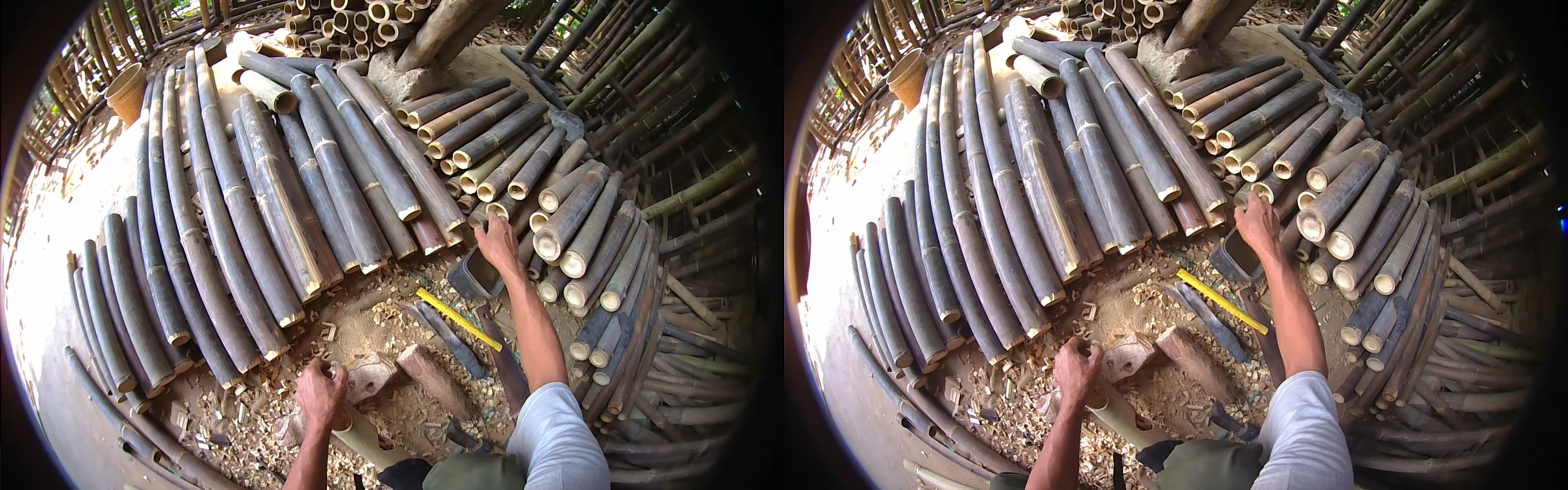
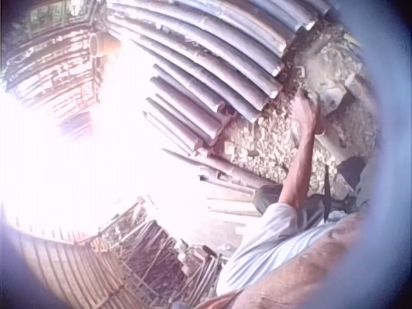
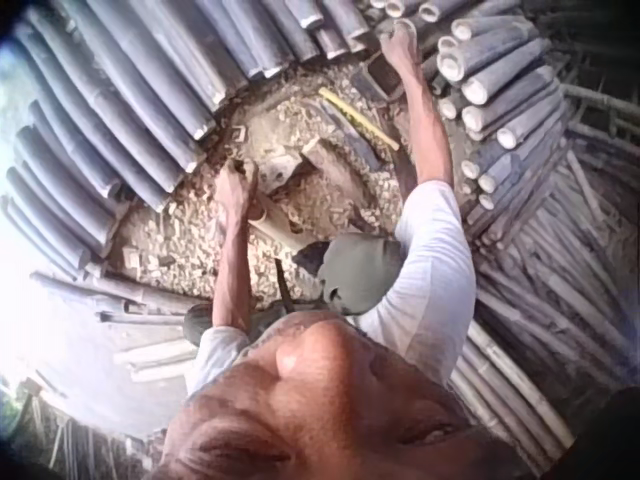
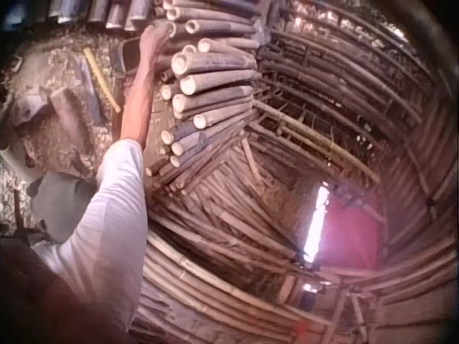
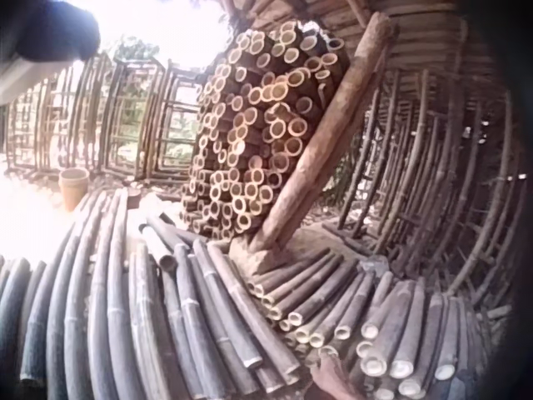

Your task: The person sits on the ground surrounded by bamboo poles and uses a chisel and a wooden mallet to carve a hole into a bamboo segment. They repeatedly strike the chisel to remove material and occasionally clear debris from the hole.

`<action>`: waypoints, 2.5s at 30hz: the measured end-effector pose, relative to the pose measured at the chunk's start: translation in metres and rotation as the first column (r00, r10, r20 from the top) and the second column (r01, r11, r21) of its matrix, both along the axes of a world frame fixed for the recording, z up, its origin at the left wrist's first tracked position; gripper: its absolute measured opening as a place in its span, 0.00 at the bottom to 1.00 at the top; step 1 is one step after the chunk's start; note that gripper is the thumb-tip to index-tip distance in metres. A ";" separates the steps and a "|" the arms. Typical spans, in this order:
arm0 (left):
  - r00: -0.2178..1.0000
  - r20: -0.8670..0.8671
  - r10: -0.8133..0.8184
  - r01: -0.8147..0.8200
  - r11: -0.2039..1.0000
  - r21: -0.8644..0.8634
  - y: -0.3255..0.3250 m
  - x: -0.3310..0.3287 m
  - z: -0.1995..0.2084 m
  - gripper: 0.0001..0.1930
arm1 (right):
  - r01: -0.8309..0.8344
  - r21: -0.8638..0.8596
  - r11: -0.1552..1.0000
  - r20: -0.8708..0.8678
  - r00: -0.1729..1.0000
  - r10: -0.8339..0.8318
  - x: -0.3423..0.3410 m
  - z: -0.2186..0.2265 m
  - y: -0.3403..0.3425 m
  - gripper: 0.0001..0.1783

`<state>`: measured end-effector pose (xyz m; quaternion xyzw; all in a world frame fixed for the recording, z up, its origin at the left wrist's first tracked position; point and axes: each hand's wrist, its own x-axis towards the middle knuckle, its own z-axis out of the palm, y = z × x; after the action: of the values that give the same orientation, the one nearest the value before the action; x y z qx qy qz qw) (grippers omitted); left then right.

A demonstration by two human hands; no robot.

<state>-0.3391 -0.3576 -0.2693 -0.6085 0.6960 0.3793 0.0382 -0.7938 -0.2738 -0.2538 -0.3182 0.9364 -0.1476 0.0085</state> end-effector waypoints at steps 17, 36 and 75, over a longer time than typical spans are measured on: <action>0.984 -0.020 -0.177 0.174 0.978 -0.112 0.004 0.010 -0.021 0.18 | -0.141 0.124 0.982 -0.403 0.897 0.180 -0.079 -0.006 -0.103 0.20; 0.993 0.001 -0.117 0.117 0.993 -0.022 0.001 0.006 -0.015 0.18 | 0.060 0.225 0.972 -0.165 0.986 -0.023 -0.148 -0.035 -0.171 0.24; 0.989 -0.019 -0.148 0.144 0.980 -0.133 0.006 0.010 -0.025 0.18 | 0.428 -0.659 0.619 0.169 0.886 -0.432 -0.188 0.010 -0.090 0.35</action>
<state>-0.3292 -0.3516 -0.2943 -0.5513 0.7628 0.3375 0.0157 -0.9819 -0.3638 -0.2438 -0.0660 0.8647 -0.4758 -0.1470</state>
